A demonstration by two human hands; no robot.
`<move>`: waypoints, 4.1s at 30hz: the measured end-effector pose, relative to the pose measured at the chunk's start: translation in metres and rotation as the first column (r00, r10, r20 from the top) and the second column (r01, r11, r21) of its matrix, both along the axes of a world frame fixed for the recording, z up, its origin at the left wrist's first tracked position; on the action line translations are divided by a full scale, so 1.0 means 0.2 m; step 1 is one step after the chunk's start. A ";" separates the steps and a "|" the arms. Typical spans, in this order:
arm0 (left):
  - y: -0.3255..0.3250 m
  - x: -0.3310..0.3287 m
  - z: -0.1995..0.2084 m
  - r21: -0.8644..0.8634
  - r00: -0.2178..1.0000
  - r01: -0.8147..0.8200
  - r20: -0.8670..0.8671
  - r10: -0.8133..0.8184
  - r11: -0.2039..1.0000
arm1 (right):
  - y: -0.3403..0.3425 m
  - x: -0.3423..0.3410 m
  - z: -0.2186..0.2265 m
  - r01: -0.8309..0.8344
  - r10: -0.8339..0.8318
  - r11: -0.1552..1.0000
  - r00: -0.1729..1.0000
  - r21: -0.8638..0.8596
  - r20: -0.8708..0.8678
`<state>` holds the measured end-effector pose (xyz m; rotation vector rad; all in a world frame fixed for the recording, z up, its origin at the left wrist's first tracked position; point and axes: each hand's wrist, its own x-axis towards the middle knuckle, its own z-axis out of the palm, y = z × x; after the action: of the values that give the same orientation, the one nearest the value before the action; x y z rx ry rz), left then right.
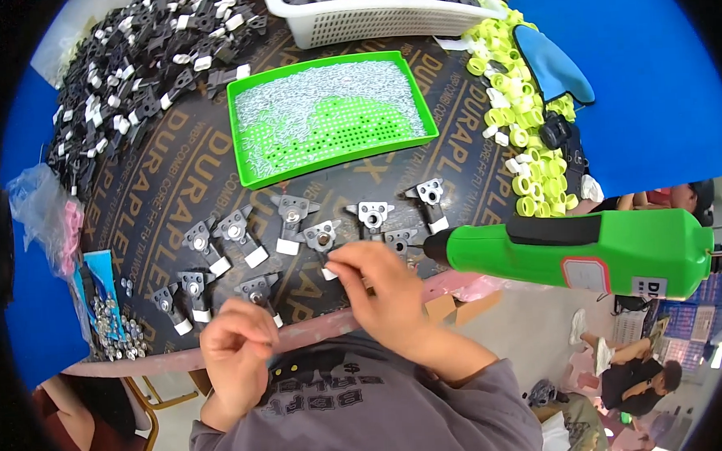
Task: Assembling small plastic toy components using an electric screwdriver and small screws at a factory workbench.
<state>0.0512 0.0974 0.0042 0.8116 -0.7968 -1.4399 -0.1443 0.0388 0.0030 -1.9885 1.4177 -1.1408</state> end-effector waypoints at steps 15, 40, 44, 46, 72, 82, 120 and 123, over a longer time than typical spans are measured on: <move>-0.10 -0.21 -0.03 0.204 0.858 0.394 -0.431 -0.279 0.896 | -0.14 -0.12 -0.11 0.249 -0.269 0.959 0.950 -0.133 -0.161; -0.16 -0.39 -0.03 0.404 0.905 0.414 -0.275 -0.324 0.815 | -0.03 -0.37 0.06 -0.303 0.306 0.952 0.951 -0.053 0.053; -0.15 -0.40 -0.04 0.370 0.883 0.433 -0.356 -0.305 0.822 | -0.02 -0.38 0.09 -0.308 0.306 0.946 0.951 -0.095 -0.037; -0.15 -0.40 -0.04 0.361 0.888 0.428 -0.336 -0.313 0.828 | 0.01 -0.37 0.06 -0.294 0.297 0.953 0.954 -0.070 0.038; -0.11 -0.43 -0.07 0.431 0.871 0.471 -0.364 -0.329 0.770 | -0.31 -0.64 -0.16 0.248 -0.302 0.905 0.947 0.345 0.112; -0.12 -0.45 -0.06 0.275 0.939 0.342 -0.130 -0.318 0.899 | -0.21 -0.59 -0.04 0.158 -0.218 0.970 0.903 0.186 0.369; -0.14 -0.31 -0.05 -0.183 -0.218 0.127 0.954 0.207 0.975 | 0.02 -0.42 -0.15 0.087 -0.102 0.990 0.985 0.111 0.139; -0.14 -0.31 -0.05 -0.161 -0.209 0.127 0.960 0.185 0.979 | 0.00 -0.40 -0.15 0.108 -0.106 0.994 0.988 -0.015 0.112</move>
<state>-0.0098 0.0693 -0.0051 1.8558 -2.1179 -0.1860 -0.2239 0.0391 -0.0262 -1.8512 1.4756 -1.2970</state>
